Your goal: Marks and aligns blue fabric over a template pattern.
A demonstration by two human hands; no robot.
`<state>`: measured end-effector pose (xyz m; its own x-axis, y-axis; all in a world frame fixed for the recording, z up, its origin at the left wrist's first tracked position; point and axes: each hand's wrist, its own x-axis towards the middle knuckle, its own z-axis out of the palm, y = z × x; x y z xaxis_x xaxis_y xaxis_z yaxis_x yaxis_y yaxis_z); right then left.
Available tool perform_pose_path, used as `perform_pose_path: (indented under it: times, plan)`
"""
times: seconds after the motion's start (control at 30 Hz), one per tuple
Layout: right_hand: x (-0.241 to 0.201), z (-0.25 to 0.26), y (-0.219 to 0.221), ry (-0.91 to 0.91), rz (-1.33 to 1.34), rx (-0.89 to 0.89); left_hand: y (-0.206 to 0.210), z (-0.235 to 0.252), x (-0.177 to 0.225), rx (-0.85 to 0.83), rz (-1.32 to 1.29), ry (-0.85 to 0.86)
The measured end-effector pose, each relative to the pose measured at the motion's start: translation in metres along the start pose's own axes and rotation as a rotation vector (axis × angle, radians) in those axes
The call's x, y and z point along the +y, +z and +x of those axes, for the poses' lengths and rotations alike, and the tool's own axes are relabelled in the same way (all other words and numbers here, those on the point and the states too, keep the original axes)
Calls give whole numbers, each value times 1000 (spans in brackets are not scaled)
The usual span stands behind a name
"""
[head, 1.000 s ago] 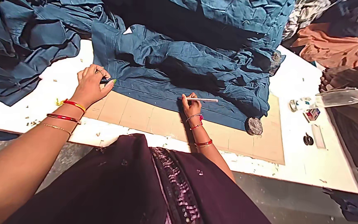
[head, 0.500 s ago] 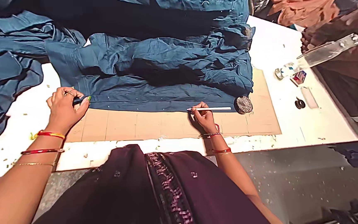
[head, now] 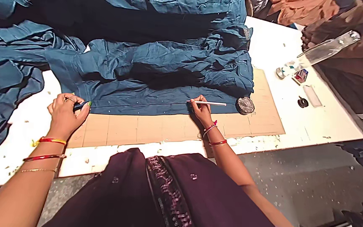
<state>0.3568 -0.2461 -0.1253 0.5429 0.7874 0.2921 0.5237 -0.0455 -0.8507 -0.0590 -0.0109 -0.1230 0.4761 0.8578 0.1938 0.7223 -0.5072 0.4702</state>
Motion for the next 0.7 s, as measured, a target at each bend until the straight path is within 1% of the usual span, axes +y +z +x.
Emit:
perform_pose_path:
  times: [0.1,0.13,0.17,0.2,0.27,0.3,0.33,0.37,0.47,0.53,0.63,0.7]
  plan:
    - [-5,2,4,-80,-194,21,0,0,1,-10,-5,-6]
    - [-7,3,6,-72,-215,30,0,-1,1,-12,-8,-6]
    - [-8,2,5,-23,-173,45,0,-2,1,-14,-9,-8]
    - [-9,0,2,61,-37,81,0,-2,-1,-13,-10,-7]
    - [-8,-1,-13,243,401,280,1,0,-4,-2,-9,1]
    - [-10,-3,-27,313,581,370,2,-1,-5,4,-9,5]
    - [-7,-9,-44,345,678,413,3,-2,-6,6,-9,13]
    - [-2,-17,-60,355,681,400,4,-2,-7,4,-7,23]
    - [17,-32,-87,360,457,220,4,-1,-6,12,3,48]
    - [23,-35,-90,333,356,129,5,-1,-6,24,-1,60]
    - [25,-35,-88,303,259,67,5,-2,-7,25,-2,54]
    - [25,-35,-87,259,115,28,5,-1,-8,27,-2,56]
